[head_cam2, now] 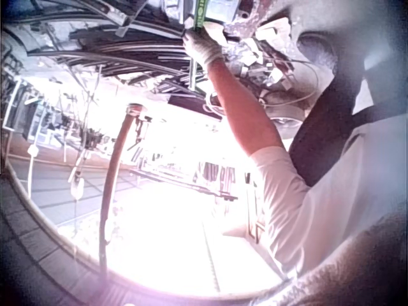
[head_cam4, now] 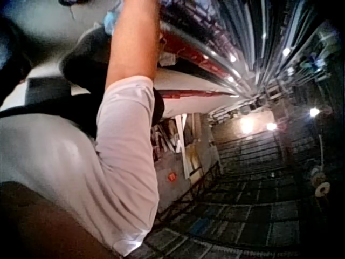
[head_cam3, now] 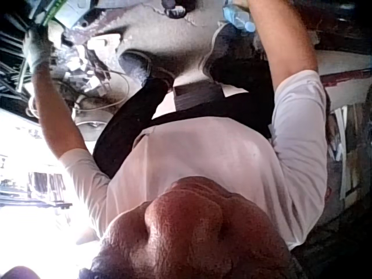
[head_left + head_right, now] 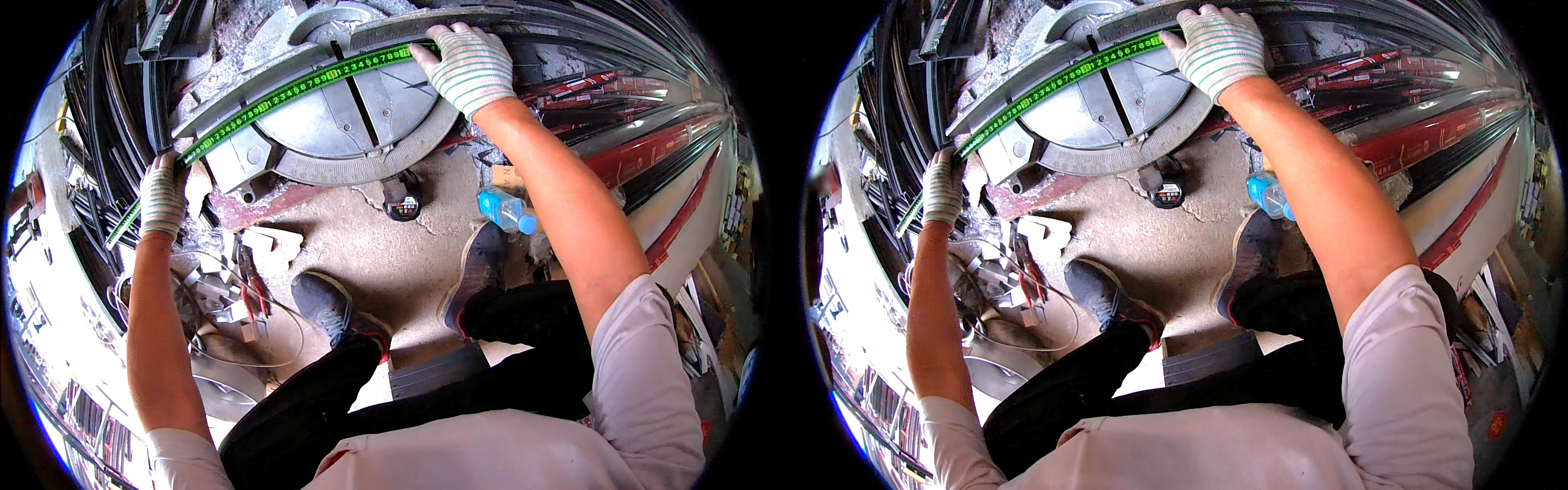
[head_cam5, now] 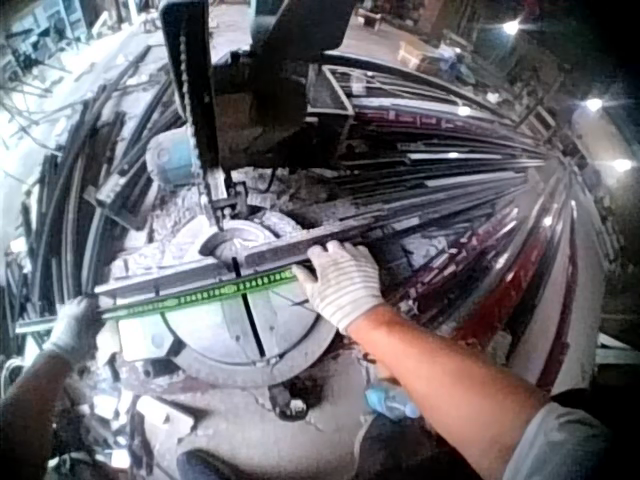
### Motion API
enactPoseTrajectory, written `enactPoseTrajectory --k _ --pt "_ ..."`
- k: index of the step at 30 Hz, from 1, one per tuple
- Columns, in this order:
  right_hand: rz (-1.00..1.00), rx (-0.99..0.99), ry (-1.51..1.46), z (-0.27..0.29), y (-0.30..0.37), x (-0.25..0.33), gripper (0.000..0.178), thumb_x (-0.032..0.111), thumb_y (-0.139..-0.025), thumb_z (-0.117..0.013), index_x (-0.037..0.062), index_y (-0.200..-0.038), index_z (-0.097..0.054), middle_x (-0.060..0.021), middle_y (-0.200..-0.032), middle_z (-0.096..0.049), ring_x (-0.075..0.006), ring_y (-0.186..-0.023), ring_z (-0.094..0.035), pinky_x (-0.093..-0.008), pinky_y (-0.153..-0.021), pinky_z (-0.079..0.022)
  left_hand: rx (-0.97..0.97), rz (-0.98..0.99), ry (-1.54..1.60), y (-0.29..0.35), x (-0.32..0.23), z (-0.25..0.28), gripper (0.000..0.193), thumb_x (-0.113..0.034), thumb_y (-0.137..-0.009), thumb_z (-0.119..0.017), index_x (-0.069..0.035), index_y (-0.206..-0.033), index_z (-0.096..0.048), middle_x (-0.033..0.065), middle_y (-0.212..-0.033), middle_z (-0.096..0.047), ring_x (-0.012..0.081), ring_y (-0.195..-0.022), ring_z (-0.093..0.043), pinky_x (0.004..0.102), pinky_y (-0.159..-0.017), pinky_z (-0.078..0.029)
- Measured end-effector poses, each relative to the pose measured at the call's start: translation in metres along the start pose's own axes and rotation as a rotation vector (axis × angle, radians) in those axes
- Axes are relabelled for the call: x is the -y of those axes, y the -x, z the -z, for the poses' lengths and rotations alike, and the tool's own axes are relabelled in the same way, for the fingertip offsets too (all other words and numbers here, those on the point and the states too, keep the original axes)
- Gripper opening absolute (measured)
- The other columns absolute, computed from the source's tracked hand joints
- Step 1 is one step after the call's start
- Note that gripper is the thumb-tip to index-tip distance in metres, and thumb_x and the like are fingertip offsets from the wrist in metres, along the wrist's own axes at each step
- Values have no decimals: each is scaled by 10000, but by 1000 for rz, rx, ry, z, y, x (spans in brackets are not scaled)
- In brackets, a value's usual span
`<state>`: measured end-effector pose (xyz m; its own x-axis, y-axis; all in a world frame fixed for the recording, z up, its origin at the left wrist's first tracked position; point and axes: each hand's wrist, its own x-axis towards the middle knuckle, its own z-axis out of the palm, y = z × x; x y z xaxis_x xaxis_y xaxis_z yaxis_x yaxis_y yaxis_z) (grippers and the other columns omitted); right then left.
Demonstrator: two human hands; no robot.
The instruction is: The person measures a metal frame with a tape measure, then uses a chop saw to cut a metal profile. After cutting, the person carries the profile to a workbench and uses pliers to remove a strip from it.
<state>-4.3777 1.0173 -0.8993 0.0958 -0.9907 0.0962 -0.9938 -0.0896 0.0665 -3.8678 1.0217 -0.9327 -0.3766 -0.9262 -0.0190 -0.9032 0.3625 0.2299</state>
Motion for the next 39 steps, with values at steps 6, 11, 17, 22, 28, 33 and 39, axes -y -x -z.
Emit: enactPoseTrajectory --k 6,11,17,22,28,33,39 --pt "8 -34 6 -4 -2 0 451 535 -935 -578 136 -1099 -709 -146 -1025 -708 -352 -968 -681 -481 -898 -511 0 -3 9 -6 4 -3 258 -106 -900 -654 -61 -1151 -611 202 -1051 -645 426 -982 -604 484 -852 -488" --pt "1 -43 7 -7 -4 2 461 542 -926 -589 131 -1099 -704 -155 -981 -712 -353 -948 -685 -484 -885 -512 17 20 -55 -7 2 2 260 -99 -896 -655 -61 -1148 -608 199 -1041 -642 426 -976 -601 487 -845 -488" --pt "7 -138 13 -16 -1 0 472 534 -903 -635 100 -1086 -657 -165 -931 -715 -346 -902 -690 -481 -831 -514 34 29 -25 -10 2 1 273 -72 -904 -643 -42 -1171 -596 208 -1067 -639 441 -991 -598 484 -865 -489" --pt "-11 -85 39 -11 -3 6 473 525 -907 -634 85 -1080 -647 -169 -925 -711 -351 -907 -688 -487 -828 -512 39 16 -48 -8 2 3 279 -76 -908 -638 -45 -1182 -592 208 -1079 -641 438 -1002 -598 480 -875 -489" --pt "-10 -79 27 -9 -6 6 474 524 -918 -618 81 -1080 -653 -173 -944 -708 -356 -908 -688 -489 -831 -513 46 11 -84 -9 -4 8 244 -143 -921 -641 -61 -1148 -604 189 -1043 -640 421 -981 -590 488 -858 -480" --pt "-12 -82 45 -13 -7 4 475 526 -917 -616 83 -1085 -656 -170 -944 -709 -357 -901 -690 -494 -816 -517 20 -16 -105 -10 -14 13 273 -167 -914 -655 -73 -1166 -610 171 -1049 -649 404 -998 -594 493 -883 -469" --pt "-15 -88 37 -15 -7 3 471 527 -915 -619 87 -1078 -660 -164 -927 -706 -350 -886 -688 -495 -808 -515 15 10 -53 -17 -37 15 364 -200 -876 -692 -68 -1204 -607 186 -1067 -649 402 -1029 -601 485 -924 -455"
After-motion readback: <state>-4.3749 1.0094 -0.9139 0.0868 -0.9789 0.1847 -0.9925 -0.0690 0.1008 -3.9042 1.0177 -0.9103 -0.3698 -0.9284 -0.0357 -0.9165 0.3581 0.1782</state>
